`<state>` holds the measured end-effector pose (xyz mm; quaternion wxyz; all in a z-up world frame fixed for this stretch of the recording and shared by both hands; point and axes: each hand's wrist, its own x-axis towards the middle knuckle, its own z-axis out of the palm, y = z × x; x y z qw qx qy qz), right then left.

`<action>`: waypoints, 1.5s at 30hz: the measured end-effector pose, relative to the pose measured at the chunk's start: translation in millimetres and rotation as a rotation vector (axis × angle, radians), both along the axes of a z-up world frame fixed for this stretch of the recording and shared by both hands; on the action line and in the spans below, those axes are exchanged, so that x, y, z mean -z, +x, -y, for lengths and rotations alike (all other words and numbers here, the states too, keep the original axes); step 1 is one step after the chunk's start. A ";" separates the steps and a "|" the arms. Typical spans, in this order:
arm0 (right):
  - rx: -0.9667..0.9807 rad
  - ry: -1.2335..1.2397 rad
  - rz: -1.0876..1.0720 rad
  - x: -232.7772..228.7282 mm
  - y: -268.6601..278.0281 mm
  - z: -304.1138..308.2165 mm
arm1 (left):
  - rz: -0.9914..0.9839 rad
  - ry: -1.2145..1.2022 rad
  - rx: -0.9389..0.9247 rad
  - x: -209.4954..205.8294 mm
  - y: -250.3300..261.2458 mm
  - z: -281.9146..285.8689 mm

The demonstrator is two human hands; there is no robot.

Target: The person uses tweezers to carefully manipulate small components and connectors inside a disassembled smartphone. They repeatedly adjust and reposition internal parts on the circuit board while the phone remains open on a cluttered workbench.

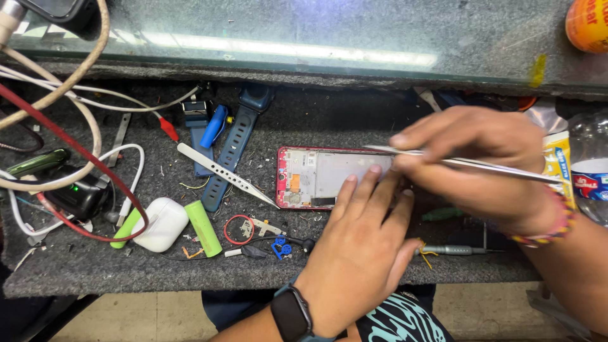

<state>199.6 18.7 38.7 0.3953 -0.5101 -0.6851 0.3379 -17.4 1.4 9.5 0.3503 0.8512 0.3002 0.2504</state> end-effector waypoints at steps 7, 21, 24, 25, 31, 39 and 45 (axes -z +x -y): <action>0.061 -0.282 0.010 3.8 34.0 35.6 | -0.080 0.015 -0.011 -5.1 -61.7 -5.6; -0.159 -0.325 0.055 31.9 22.4 40.4 | -0.128 0.042 0.002 1.9 -58.7 -36.7; -0.190 -0.307 0.081 29.9 20.4 37.6 | -0.182 0.048 -0.035 3.7 -54.2 -38.1; -0.194 -0.284 0.082 29.1 19.4 38.5 | -0.189 0.047 -0.032 4.1 -53.8 -37.8; -0.239 -0.074 0.172 27.0 8.3 39.4 | -0.208 0.061 -0.015 7.1 -53.9 -38.3; -0.193 -0.086 0.180 25.5 4.6 37.5 | -0.210 0.043 -0.016 6.5 -53.9 -39.2; -0.156 -0.182 0.152 30.0 9.7 41.7 | -0.199 0.040 -0.014 7.1 -54.7 -38.8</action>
